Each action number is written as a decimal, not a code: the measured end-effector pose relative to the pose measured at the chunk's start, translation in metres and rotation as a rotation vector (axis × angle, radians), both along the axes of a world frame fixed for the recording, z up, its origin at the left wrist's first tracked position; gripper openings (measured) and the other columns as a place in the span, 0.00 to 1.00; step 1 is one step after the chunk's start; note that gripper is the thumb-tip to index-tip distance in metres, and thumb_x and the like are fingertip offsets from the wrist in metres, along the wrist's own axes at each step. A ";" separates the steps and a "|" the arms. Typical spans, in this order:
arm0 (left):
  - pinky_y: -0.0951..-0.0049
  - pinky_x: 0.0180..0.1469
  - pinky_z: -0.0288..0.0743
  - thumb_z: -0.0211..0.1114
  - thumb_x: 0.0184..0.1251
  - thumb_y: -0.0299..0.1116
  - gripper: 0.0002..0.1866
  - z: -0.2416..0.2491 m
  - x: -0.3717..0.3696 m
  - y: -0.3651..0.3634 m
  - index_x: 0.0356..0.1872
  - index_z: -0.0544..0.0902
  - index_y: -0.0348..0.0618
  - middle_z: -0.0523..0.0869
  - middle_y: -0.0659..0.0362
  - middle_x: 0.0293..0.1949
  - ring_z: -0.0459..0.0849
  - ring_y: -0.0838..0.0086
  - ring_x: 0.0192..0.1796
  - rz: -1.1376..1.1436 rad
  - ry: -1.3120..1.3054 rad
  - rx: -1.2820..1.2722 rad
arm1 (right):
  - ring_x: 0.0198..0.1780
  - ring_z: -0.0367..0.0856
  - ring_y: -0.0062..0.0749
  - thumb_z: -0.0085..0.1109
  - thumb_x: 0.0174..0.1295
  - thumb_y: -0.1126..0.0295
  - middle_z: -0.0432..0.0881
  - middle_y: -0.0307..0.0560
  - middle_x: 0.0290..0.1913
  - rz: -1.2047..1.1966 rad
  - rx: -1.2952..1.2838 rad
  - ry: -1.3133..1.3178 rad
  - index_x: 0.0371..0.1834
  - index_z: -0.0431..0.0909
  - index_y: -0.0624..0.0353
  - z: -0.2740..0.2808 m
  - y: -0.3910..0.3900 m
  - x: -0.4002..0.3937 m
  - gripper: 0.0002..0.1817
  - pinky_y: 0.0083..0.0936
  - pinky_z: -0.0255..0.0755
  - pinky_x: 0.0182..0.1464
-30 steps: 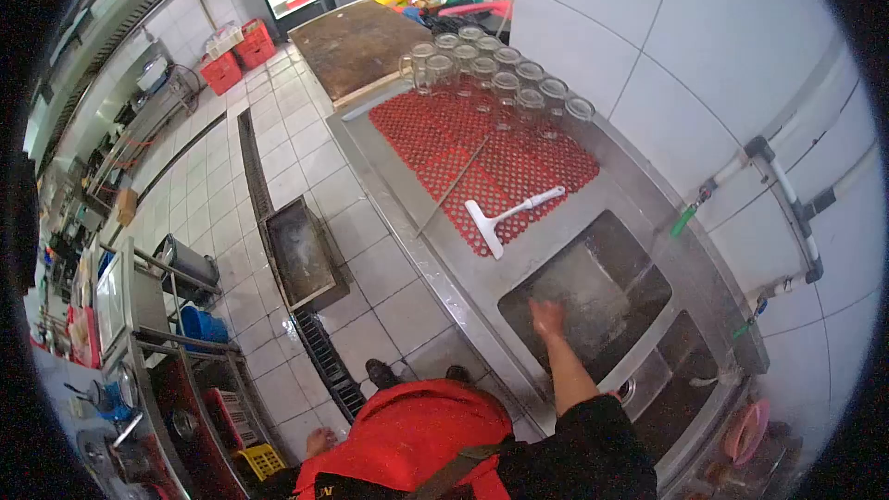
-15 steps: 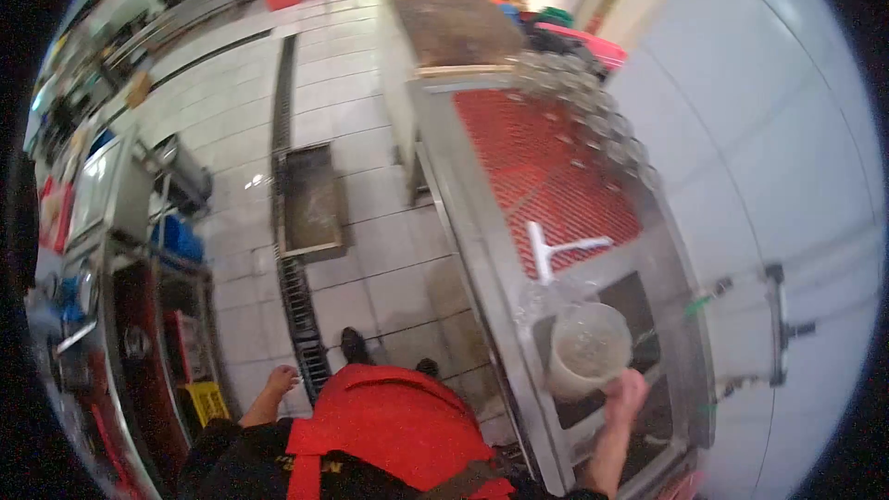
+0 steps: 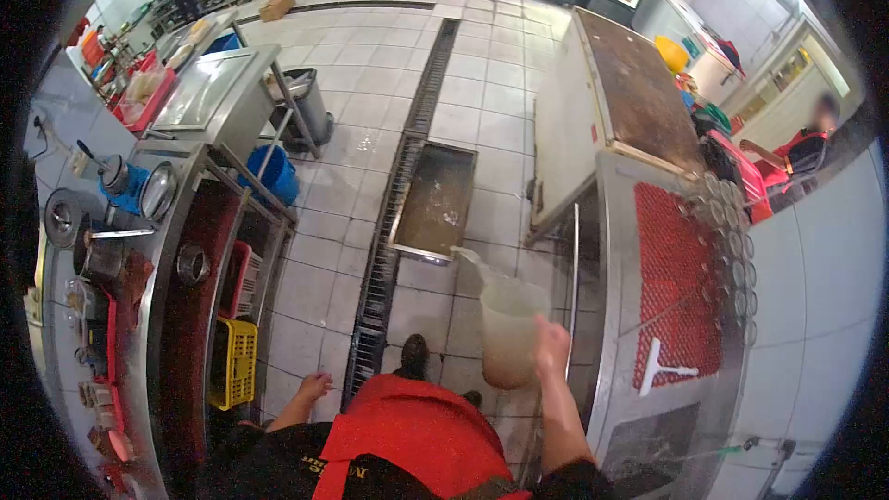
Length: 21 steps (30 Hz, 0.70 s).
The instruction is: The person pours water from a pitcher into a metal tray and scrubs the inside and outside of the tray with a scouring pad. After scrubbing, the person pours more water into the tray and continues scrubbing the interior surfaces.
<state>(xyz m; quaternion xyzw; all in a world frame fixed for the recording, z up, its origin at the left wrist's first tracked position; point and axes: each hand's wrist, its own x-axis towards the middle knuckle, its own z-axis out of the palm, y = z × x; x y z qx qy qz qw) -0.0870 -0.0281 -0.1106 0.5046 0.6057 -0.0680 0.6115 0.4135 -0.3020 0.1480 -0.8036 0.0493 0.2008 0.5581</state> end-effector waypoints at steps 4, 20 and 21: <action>0.75 0.25 0.73 0.57 0.66 0.37 0.12 0.033 -0.047 -0.013 0.40 0.80 0.37 0.84 0.57 0.31 0.83 0.73 0.27 0.224 -0.039 0.056 | 0.41 0.80 0.61 0.55 0.60 0.51 0.80 0.69 0.36 0.443 -0.430 -0.338 0.32 0.79 0.72 -0.083 0.140 0.040 0.27 0.47 0.71 0.42; 0.75 0.22 0.64 0.56 0.66 0.32 0.05 0.041 -0.079 -0.100 0.37 0.76 0.43 0.77 0.61 0.26 0.72 0.75 0.22 0.523 -0.026 -0.279 | 0.31 0.85 0.46 0.56 0.54 0.69 0.84 0.53 0.28 0.932 -0.921 -1.267 0.25 0.81 0.58 -0.014 0.348 0.131 0.07 0.40 0.77 0.32; 0.76 0.21 0.63 0.56 0.66 0.32 0.04 0.040 -0.069 -0.090 0.37 0.75 0.43 0.77 0.62 0.26 0.71 0.76 0.21 0.506 -0.046 -0.266 | 0.31 0.84 0.46 0.55 0.55 0.69 0.84 0.53 0.29 0.934 -0.939 -1.285 0.26 0.80 0.58 0.004 0.339 0.131 0.07 0.40 0.77 0.31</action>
